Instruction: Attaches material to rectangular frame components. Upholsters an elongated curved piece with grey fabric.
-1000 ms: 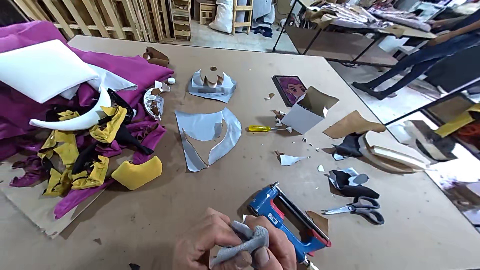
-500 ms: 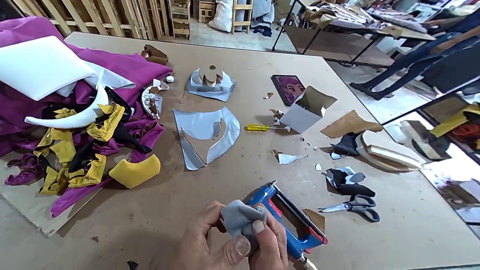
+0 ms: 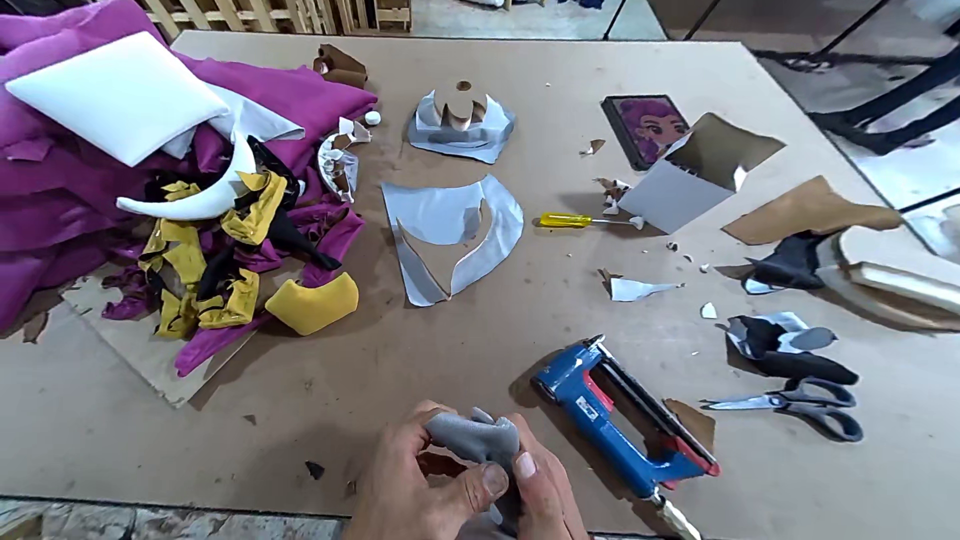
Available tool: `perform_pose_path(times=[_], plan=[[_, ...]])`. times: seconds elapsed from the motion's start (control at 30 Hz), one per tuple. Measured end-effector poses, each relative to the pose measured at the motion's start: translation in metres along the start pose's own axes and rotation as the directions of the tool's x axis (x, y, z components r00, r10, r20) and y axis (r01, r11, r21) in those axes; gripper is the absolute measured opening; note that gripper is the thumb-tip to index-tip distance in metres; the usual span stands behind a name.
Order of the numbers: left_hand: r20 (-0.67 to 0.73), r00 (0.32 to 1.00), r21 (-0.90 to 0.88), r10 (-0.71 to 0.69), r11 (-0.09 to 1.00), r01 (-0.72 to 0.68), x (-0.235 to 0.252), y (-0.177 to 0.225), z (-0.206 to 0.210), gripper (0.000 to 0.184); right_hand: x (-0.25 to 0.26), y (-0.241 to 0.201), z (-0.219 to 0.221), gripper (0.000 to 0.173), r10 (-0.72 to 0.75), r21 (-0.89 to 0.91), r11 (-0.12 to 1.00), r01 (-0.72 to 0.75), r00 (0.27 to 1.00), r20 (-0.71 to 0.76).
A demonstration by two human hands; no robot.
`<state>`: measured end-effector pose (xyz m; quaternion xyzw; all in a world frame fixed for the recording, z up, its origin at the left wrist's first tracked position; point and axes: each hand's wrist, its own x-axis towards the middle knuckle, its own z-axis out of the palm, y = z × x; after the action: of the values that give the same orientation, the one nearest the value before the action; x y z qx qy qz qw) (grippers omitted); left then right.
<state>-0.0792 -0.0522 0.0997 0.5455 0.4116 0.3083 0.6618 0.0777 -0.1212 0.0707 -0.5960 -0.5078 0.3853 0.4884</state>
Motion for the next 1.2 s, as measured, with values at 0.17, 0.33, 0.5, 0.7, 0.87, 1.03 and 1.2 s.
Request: perform_pose_path(times=[0.17,0.33,0.5,0.7,0.87,1.03,1.2], plan=[[-0.063,0.994,0.037,-0.086,0.995,0.089,-0.002,-0.004,0.014,0.036,-0.005,-0.001,0.002,0.091,0.071,-0.040,0.997,-0.069,0.997,0.032],[-0.016,0.972,-0.119,-0.233,0.966,0.230,0.008,-0.011,0.011,0.014,-0.005,0.010,0.002,0.092,0.073,0.141,0.987,-0.072,0.997,-0.004],[0.045,0.901,-0.273,-0.432,0.862,0.427,0.011,-0.006,0.013,0.010,-0.006,0.029,0.008,0.082,0.088,0.337,0.940,-0.050,0.991,-0.097],[-0.064,0.817,-0.381,-0.572,0.771,0.510,0.022,-0.007,0.011,0.013,-0.011,0.049,0.006,0.044,0.043,0.306,0.952,0.000,0.991,-0.131],[-0.069,0.802,-0.402,-0.593,0.753,0.522,0.018,-0.009,0.013,0.012,-0.029,0.006,-0.008,0.050,0.201,-0.395,0.903,-0.169,0.979,0.042],[0.007,0.807,-0.421,-0.590,0.730,0.538,0.022,-0.002,0.017,0.012,-0.029,-0.001,0.003,0.050,0.117,-0.472,0.865,-0.169,0.984,-0.136],[0.112,0.799,-0.413,-0.590,0.704,0.578,0.024,-0.002,0.012,0.012,-0.036,0.008,0.002,0.046,0.057,-0.296,0.949,-0.106,0.984,-0.170]])
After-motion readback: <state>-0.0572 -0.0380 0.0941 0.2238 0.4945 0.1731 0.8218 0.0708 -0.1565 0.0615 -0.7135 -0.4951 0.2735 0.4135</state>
